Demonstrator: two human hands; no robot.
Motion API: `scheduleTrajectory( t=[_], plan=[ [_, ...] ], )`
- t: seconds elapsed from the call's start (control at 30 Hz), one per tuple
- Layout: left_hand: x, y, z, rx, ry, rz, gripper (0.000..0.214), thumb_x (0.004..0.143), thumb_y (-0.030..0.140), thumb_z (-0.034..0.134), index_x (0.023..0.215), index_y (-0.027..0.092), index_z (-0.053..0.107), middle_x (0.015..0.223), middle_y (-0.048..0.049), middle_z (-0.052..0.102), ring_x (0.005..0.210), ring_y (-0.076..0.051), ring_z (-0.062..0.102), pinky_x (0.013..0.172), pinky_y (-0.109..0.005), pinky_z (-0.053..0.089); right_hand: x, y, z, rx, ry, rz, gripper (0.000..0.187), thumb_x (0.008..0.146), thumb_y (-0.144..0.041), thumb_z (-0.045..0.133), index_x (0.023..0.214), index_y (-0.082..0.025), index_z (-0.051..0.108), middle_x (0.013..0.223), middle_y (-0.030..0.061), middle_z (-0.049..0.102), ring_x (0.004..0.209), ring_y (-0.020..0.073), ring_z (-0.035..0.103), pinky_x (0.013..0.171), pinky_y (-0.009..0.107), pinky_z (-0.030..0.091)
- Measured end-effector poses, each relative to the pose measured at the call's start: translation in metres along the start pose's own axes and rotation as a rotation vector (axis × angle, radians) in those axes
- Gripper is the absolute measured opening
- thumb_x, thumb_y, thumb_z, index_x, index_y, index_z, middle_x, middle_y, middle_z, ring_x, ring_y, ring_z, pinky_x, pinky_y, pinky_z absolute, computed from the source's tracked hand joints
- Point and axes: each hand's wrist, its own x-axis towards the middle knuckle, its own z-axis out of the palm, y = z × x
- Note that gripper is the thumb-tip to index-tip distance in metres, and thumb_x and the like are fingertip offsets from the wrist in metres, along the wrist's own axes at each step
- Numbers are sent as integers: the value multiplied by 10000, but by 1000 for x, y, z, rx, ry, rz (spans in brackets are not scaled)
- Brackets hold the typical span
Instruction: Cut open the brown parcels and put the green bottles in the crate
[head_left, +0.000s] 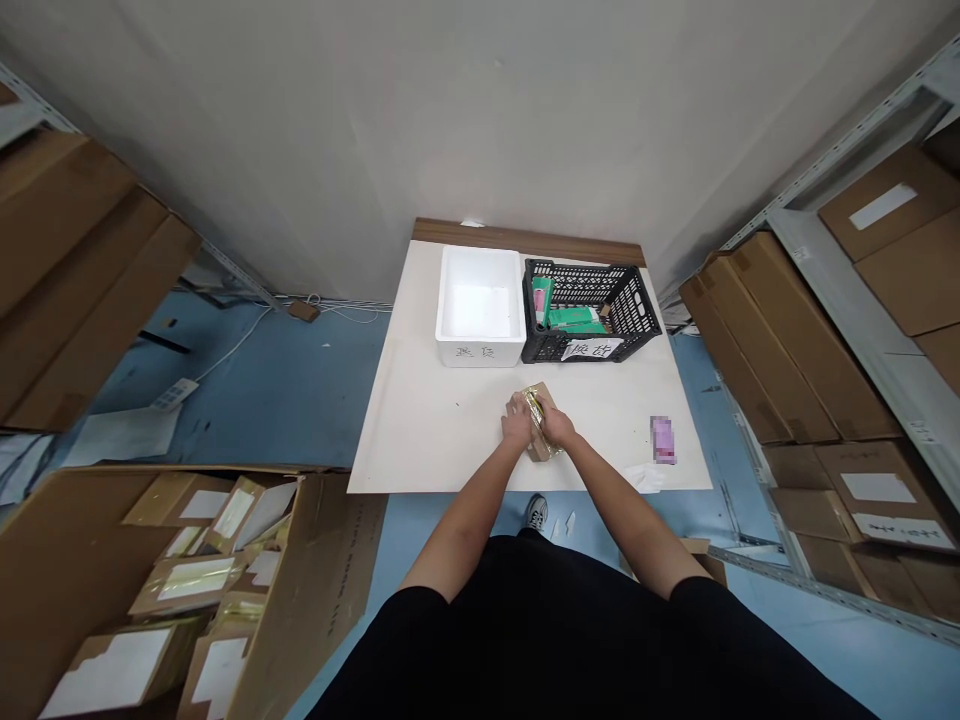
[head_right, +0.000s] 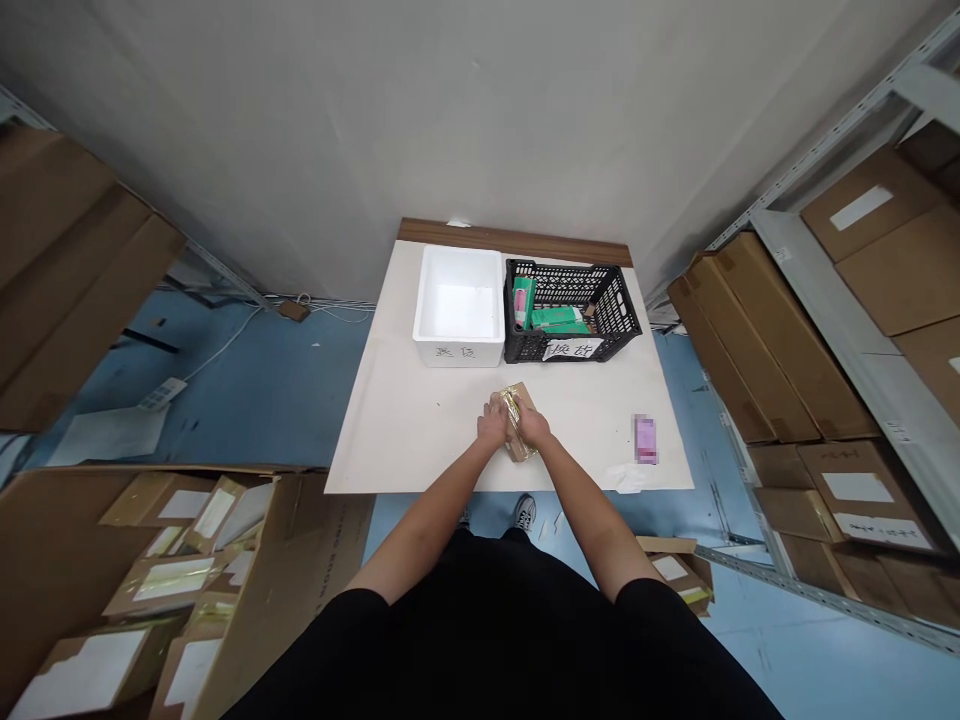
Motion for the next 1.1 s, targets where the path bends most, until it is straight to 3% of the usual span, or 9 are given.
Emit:
scheduleTrajectory(
  t=[0.13, 0.3, 0.47, 0.7, 0.8, 0.93, 1.1],
  plan=[
    [-4, 0, -3, -18, -1, -13, 1198, 711, 370, 903, 1719, 314, 259, 1833, -121, 65, 1649, -476, 128, 1218, -626, 407, 0, -2, -6, -12, -48, 18, 862, 943, -261, 651, 1726, -274, 290, 1358, 156, 745, 1170, 356, 734, 952, 399, 542],
    [-6, -3, -4, -18, 7, -1, 1136, 748, 435, 870, 1708, 347, 269, 1834, -113, 70, 1648, -468, 144, 1208, -634, 404, -3, -1, -8, -20, -85, 12, 955, 877, -293, 767, 1715, -269, 310, 1379, 170, 733, 1204, 362, 724, 950, 400, 548],
    [-6, -2, -6, 32, -10, -17, 1163, 744, 417, 873, 1717, 325, 243, 1835, -114, 52, 1651, -463, 135, 1215, -606, 402, -17, -1, -10, -3, -110, 31, 932, 853, -290, 805, 1683, -237, 383, 1379, 207, 723, 1217, 393, 719, 948, 434, 564],
    [-5, -3, -5, 127, -9, -35, 1146, 779, 489, 863, 1715, 360, 215, 1834, -93, 79, 1634, -443, 181, 1188, -552, 443, -54, -8, -26, -85, -258, 89, 859, 906, -307, 755, 1670, -229, 371, 1318, 201, 739, 1100, 363, 760, 824, 387, 595],
    [-4, -4, -2, 139, 9, -45, 1144, 778, 503, 871, 1705, 374, 214, 1832, -91, 91, 1632, -437, 190, 1183, -537, 445, -75, -5, -32, -116, -334, 119, 770, 941, -230, 691, 1648, -233, 388, 1311, 202, 736, 1054, 344, 772, 785, 361, 586],
    [-1, -5, 1, 150, 23, -48, 1143, 773, 511, 875, 1699, 378, 218, 1832, -95, 91, 1622, -455, 203, 1161, -549, 459, -104, 7, -34, -131, -382, 123, 735, 923, -121, 623, 1621, -235, 425, 1265, 193, 747, 1094, 347, 756, 782, 350, 562],
    [2, -7, 1, 169, 22, -45, 1148, 781, 525, 875, 1703, 354, 213, 1825, -109, 101, 1611, -456, 216, 1149, -536, 472, -129, 33, -30, -94, -402, 123, 724, 897, -125, 636, 1585, -290, 485, 1243, 157, 750, 1112, 342, 740, 786, 349, 542]
  ],
)
